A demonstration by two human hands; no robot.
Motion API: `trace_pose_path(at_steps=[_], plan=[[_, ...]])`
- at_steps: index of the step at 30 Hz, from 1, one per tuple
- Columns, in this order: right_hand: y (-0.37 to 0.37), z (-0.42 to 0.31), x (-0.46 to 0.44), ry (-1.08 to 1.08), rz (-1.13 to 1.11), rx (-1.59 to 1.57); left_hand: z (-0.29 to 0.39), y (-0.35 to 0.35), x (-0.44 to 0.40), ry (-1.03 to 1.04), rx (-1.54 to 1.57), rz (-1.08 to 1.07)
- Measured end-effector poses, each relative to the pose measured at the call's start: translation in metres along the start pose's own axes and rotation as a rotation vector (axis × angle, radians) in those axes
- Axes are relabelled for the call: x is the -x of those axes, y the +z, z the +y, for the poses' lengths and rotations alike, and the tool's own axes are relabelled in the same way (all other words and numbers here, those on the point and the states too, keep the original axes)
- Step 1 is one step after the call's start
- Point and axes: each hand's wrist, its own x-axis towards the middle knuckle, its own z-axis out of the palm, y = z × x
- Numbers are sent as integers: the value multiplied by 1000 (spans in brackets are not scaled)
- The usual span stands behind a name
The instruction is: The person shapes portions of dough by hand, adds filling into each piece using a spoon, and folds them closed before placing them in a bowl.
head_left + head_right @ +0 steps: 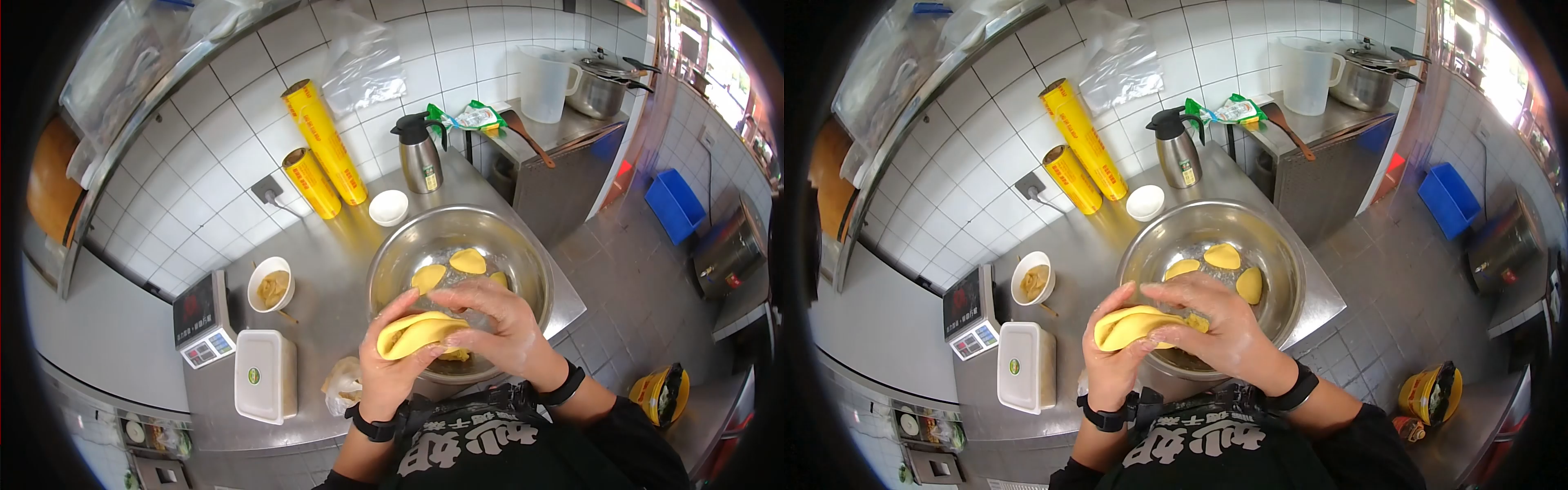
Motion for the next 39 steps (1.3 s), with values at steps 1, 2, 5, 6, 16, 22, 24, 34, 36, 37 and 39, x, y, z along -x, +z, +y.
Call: trace_pose_path(at_steps=[1, 2, 5, 6, 16, 22, 24, 34, 36, 37, 39], plan=[[-2, -1, -2, -8, -47, 38, 3, 2, -1, 16, -22, -18], [-3, -1, -2, -16, -94, 75, 6, 4, -1, 12, -35, -30], [-2, 7, 6, 9, -47, 150, 11, 4, -2, 0, -101, -63], [-2, 8, 8, 1, -48, 135, 11, 2, -2, -3, -142, -74], [-3, 2, 2, 2, -161, 153, 19, -1, -2, -106, -290, -144], [7, 5, 2, -114, -61, 146, 19, -3, 0, -130, -365, -139], [9, 4, -1, -177, -62, 183, 17, -3, -1, -80, -455, -138], [9, 7, 5, -118, -110, 164, 23, 5, 1, -23, -616, -144], [12, 3, 2, -176, -110, 210, 22, 7, 2, -93, -668, -133], [12, 1, 1, -170, -139, 233, 21, 8, 2, -128, -696, -127], [12, 1, 2, -141, -171, 263, 20, 9, 1, -146, -674, -136]])
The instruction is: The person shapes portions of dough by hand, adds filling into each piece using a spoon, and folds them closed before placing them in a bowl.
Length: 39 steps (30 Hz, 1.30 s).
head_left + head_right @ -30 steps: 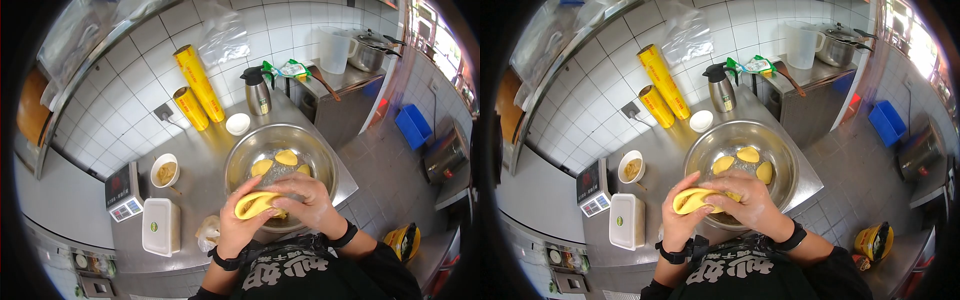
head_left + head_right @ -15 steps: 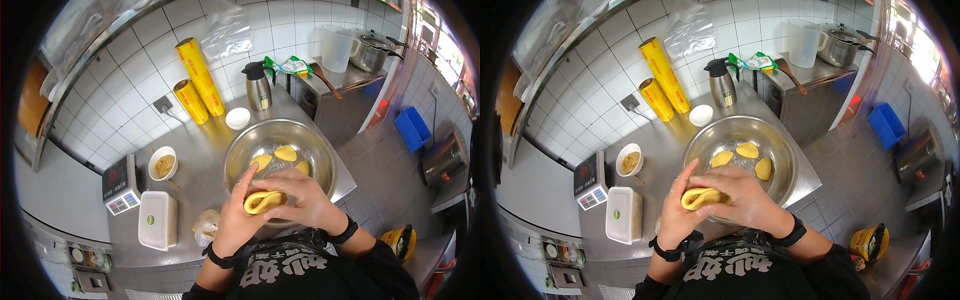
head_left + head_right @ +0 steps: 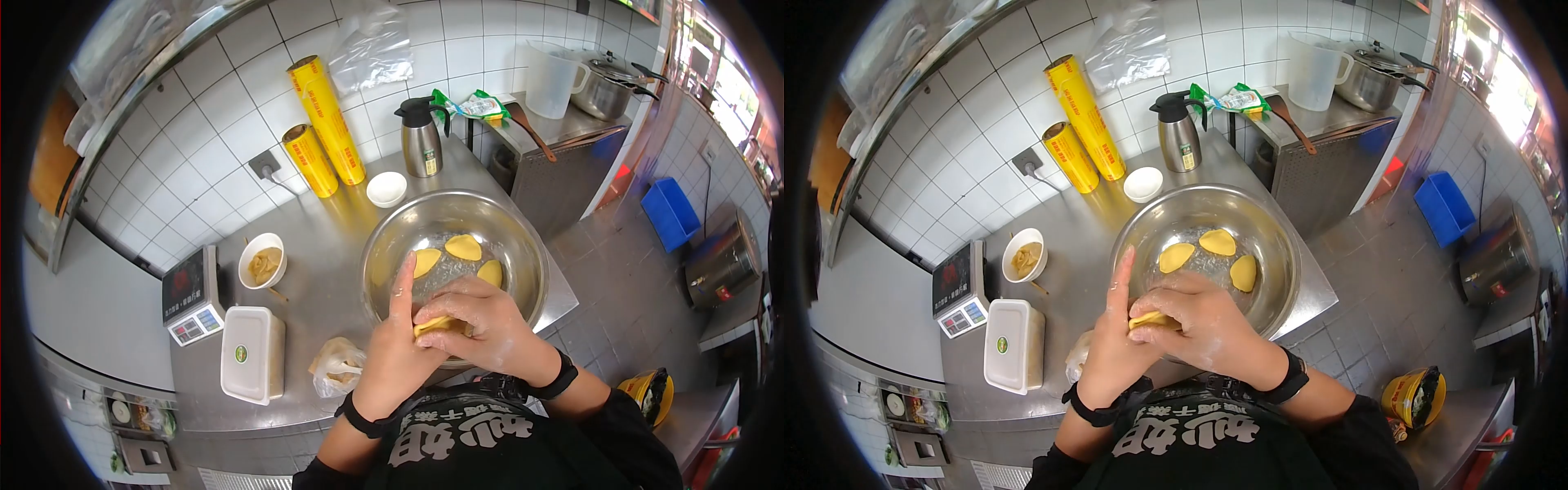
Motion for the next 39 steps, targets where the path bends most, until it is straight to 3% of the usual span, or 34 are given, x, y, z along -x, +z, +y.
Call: trace_pose_path(at_steps=[8, 11, 13, 16, 17, 20, 27, 30, 39], plan=[[6, 2, 0, -6, 76, 1, -6, 9, 1, 30, 33, 46], [1, 8, 2, 118, -161, -5, -2, 8, 0, -25, 23, 28], [-1, 12, 1, 160, -200, -92, -3, 7, 1, -13, 33, 34], [-6, 35, 9, 203, -105, -339, -15, 7, -4, -5, 175, 74], [-7, 42, 9, 208, -49, -439, -30, 14, -6, -43, 520, 119], [2, 35, 21, 660, -121, -873, -35, 17, -9, -181, 757, 171], [2, 39, 15, 713, -72, -838, -41, 13, -9, -154, 851, 142], [-1, 40, 13, 772, -55, -800, -40, 7, -8, -257, 928, 115], [9, 48, 17, 420, -9, -449, -42, 8, -12, -171, 657, 164]])
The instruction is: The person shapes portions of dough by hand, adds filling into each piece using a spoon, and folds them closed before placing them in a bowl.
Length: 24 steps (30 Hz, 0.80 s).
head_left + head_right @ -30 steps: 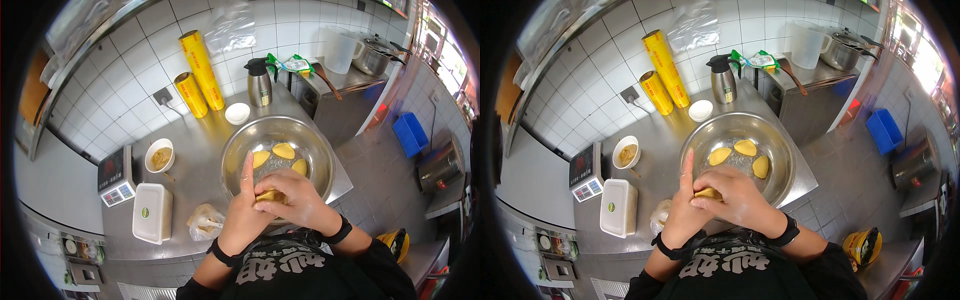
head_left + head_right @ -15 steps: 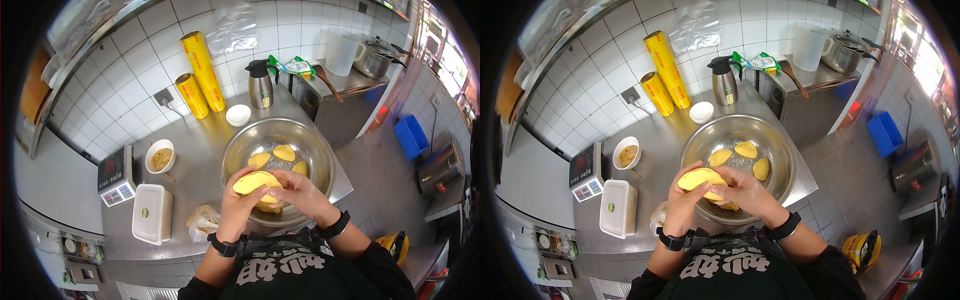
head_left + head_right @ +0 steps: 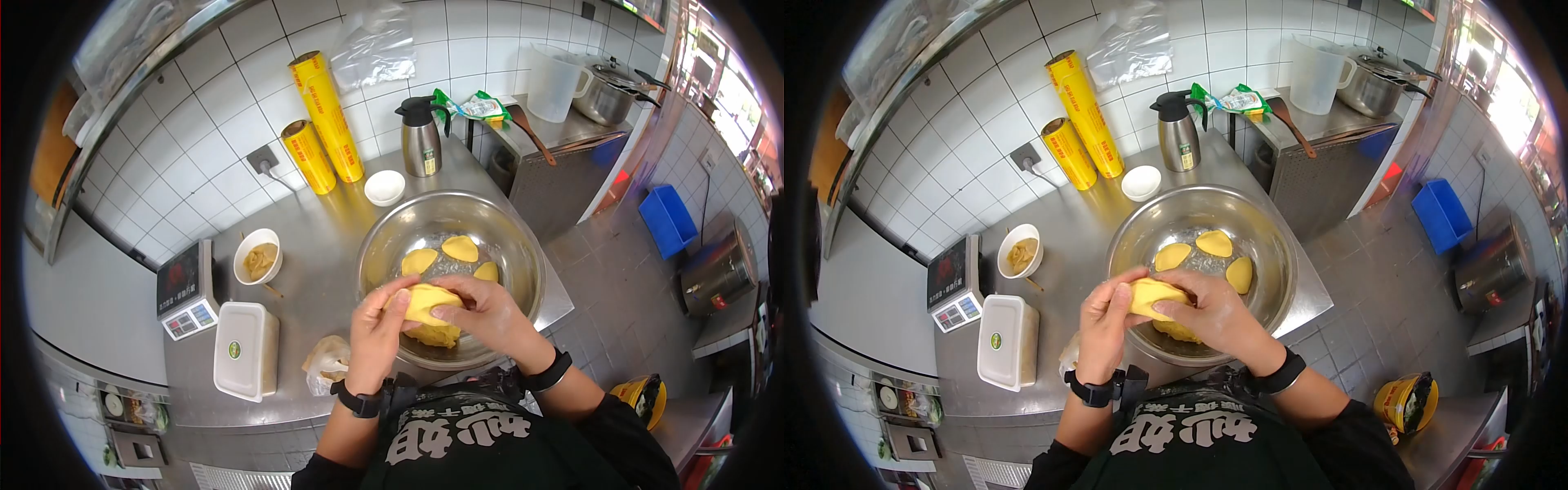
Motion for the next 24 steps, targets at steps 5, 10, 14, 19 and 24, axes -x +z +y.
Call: trace_pose_path(at_steps=[5, 10, 14, 19, 24], plan=[[3, -10, 2, 151, -9, 12, 1, -1, 0, 29, 44, 16], [6, -21, 2, 147, -19, 51, -5, -8, -3, 148, -58, 1], [8, -18, 3, 32, 34, 29, -2, -3, 1, 66, 65, 44], [11, -21, 5, -28, 75, 160, -6, -11, 0, 180, -38, -13], [15, -26, 7, -75, 97, 329, -1, -3, 4, 229, -134, -42]])
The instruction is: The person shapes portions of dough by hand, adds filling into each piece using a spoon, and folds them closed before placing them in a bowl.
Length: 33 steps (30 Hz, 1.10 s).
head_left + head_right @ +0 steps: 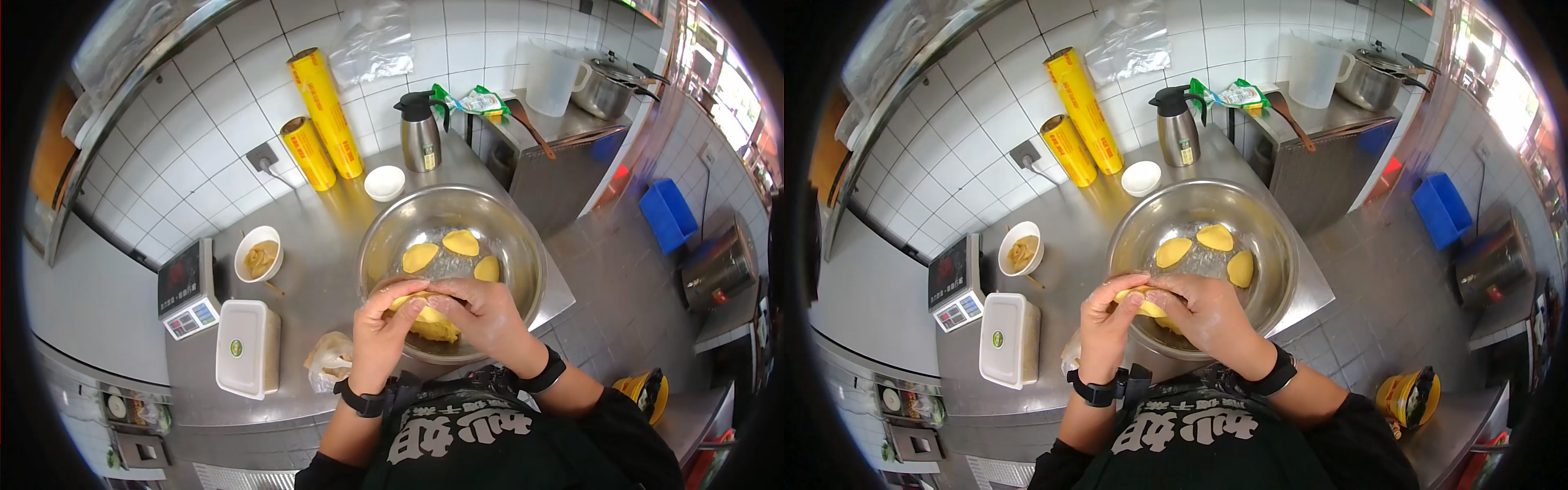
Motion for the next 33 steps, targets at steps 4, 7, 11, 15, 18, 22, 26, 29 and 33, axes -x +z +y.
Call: trace_pose_path(at_steps=[4, 7, 11, 15, 18, 22, 26, 29, 33], plan=[[1, 3, 0, 39, 11, -159, -8, -2, 0, 23, 65, 66], [1, 8, 1, 22, 27, -166, -8, -1, 2, -64, 185, 118], [-3, 3, 2, 1, -35, -76, -6, -1, 2, -67, 192, 64], [3, 7, 2, 0, 106, -267, -7, -4, 2, -152, 339, 107], [3, -5, 1, -51, 58, -142, -9, -1, 4, -160, 351, 96], [5, -3, 3, -31, 34, 13, -13, 1, 5, -146, 332, 90], [3, 4, 2, 48, 95, -272, -10, -3, 5, -210, 422, 103], [0, 7, 5, 111, 49, -160, -12, -4, 3, -251, 446, 104], [-2, 3, 3, 115, 14, -237, -12, -4, 1, -313, 510, 79]])
